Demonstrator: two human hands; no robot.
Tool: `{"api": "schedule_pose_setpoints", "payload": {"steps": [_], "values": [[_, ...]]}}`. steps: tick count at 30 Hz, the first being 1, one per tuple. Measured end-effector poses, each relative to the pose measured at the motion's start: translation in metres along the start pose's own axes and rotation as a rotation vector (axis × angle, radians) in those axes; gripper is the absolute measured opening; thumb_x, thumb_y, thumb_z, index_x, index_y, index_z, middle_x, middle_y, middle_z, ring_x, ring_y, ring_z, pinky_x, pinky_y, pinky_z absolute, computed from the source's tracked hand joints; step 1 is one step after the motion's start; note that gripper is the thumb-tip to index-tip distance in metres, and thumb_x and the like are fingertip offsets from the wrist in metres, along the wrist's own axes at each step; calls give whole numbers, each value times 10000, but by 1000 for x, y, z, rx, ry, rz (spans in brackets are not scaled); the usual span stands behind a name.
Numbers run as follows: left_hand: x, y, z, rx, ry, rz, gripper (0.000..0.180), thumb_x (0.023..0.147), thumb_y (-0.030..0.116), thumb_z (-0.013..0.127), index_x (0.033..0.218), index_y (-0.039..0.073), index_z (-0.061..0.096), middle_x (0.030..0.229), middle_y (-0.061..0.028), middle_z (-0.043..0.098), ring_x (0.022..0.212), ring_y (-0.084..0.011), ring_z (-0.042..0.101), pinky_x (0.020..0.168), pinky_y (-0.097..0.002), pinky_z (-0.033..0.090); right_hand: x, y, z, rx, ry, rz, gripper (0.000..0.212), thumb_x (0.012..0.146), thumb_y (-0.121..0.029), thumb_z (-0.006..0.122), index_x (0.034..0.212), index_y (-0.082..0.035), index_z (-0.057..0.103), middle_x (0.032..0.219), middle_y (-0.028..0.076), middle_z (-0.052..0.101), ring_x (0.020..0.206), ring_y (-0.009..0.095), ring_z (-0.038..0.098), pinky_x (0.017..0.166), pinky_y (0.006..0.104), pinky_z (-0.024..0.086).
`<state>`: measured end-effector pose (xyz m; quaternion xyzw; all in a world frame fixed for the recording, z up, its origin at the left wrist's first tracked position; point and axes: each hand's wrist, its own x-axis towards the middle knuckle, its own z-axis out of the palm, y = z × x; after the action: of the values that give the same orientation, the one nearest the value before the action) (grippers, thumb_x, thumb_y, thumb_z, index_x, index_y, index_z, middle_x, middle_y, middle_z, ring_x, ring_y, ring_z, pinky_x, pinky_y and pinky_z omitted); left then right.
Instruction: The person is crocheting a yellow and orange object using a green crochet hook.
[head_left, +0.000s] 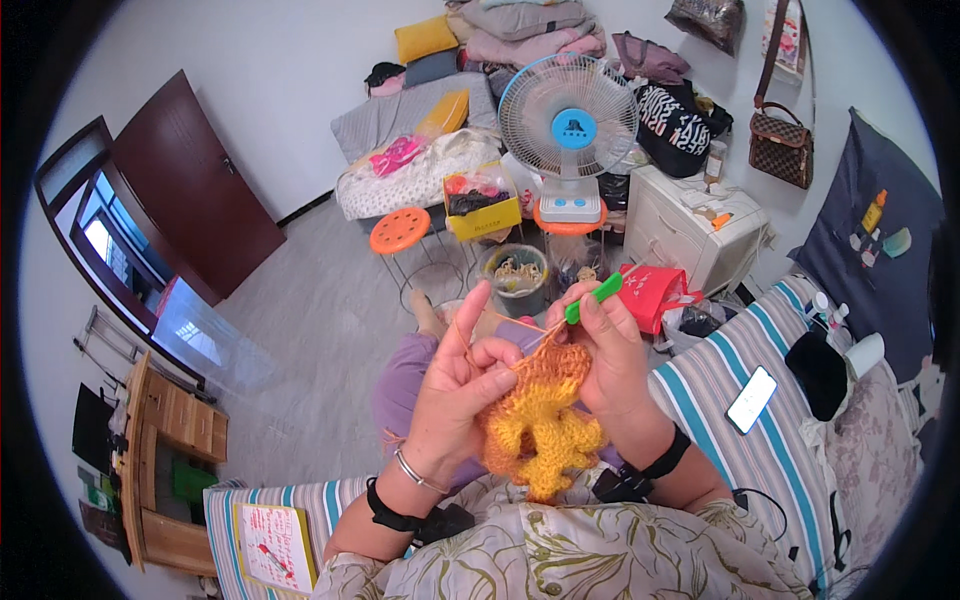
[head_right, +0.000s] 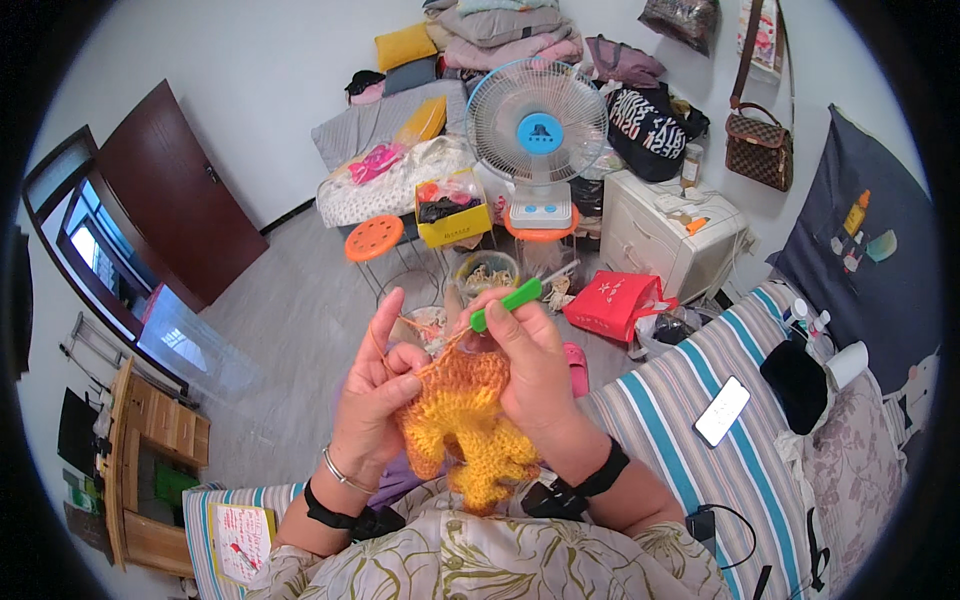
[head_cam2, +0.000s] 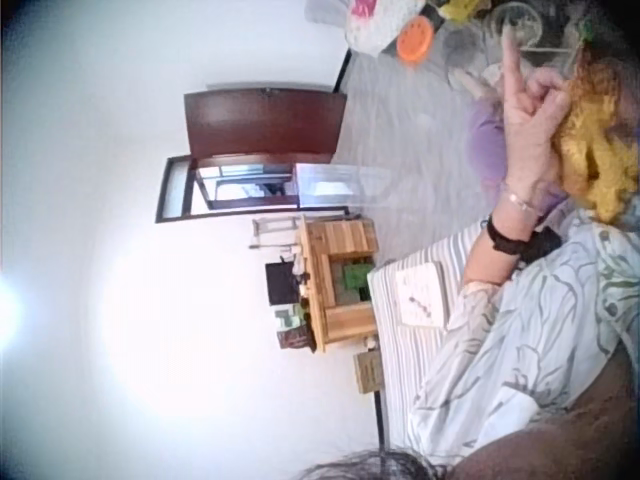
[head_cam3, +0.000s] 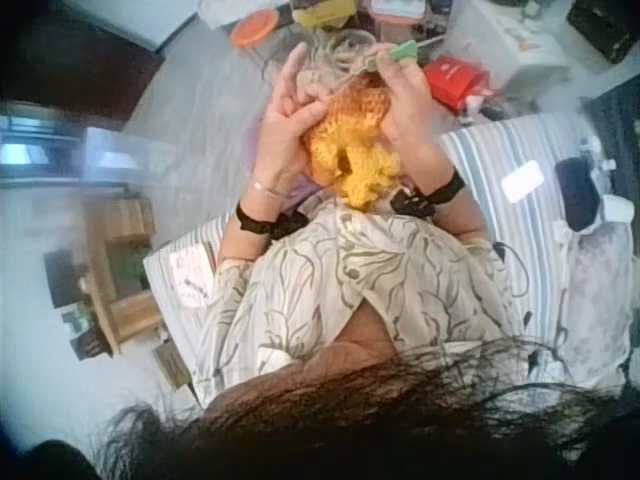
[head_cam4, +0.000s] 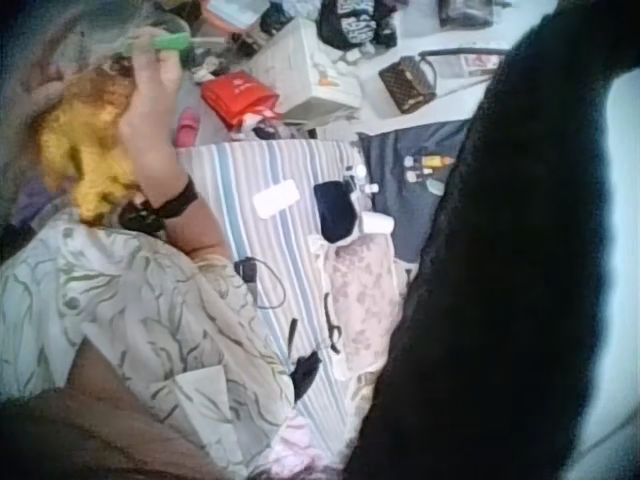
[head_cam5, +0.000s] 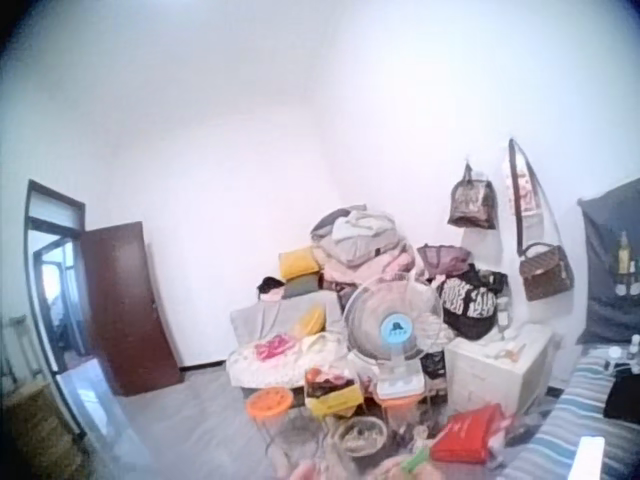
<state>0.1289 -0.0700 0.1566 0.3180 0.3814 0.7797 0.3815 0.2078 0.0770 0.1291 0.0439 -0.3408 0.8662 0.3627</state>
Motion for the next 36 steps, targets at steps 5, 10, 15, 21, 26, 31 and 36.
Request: {"api": "schedule_pose_setpoints", "payload": {"steps": [5,10,15,21,26,31,36], "values": [[7,7,-30,-32,-9,-44,830,795,-71,618,1476,126,188,921,-40,570,864,-89,559,803,-222,465,23,10,-7,-55,-239,132,195,930,-210,561,1004,-32,539,880,92,626,781,140,597,706,260,470],[17,6,-51,-120,-2,-110,812,800,-70,613,1472,118,198,923,-45,566,873,-94,559,817,-230,462,40,20,-13,-224,-275,135,189,920,-197,572,984,-23,538,865,99,628,764,133,589,696,257,466],[31,-2,-78,-135,31,-97,808,796,-81,609,1469,107,203,927,-41,555,877,-89,548,826,-228,456,55,38,-20,-365,-299,134,168,921,-166,565,984,-13,540,849,100,630,763,122,580,696,251,456],[54,-23,-116,-120,148,-55,792,804,-92,596,1466,102,207,957,-30,543,895,-77,537,833,-226,454,81,59,-35,-882,-474,-214,119,854,-92,625,954,-35,596,911,81,653,768,174,600,702,289,485],[76,-43,-132,-238,282,-79,771,827,-95,572,1469,110,196,982,-19,541,915,-71,537,853,-227,459,97,98,-51,-1122,-601,-705,268,682,-104,709,941,-108,645,948,45,653,742,207,601,606,300,506],[101,-59,-128,-333,382,-127,742,848,-105,542,1468,109,194,986,-16,552,885,-61,540,827,-216,467,119,127,-81,-1164,-500,-740,310,642,-111,718,944,-133,654,924,35,634,745,206,597,600,280,501],[115,-61,-150,127,333,-41,739,832,-112,549,1461,84,215,937,-14,555,809,-23,501,735,-168,423,129,132,-92,-1180,-440,-689,303,657,-100,719,951,-130,651,914,36,620,747,210,589,609,283,493]]}}
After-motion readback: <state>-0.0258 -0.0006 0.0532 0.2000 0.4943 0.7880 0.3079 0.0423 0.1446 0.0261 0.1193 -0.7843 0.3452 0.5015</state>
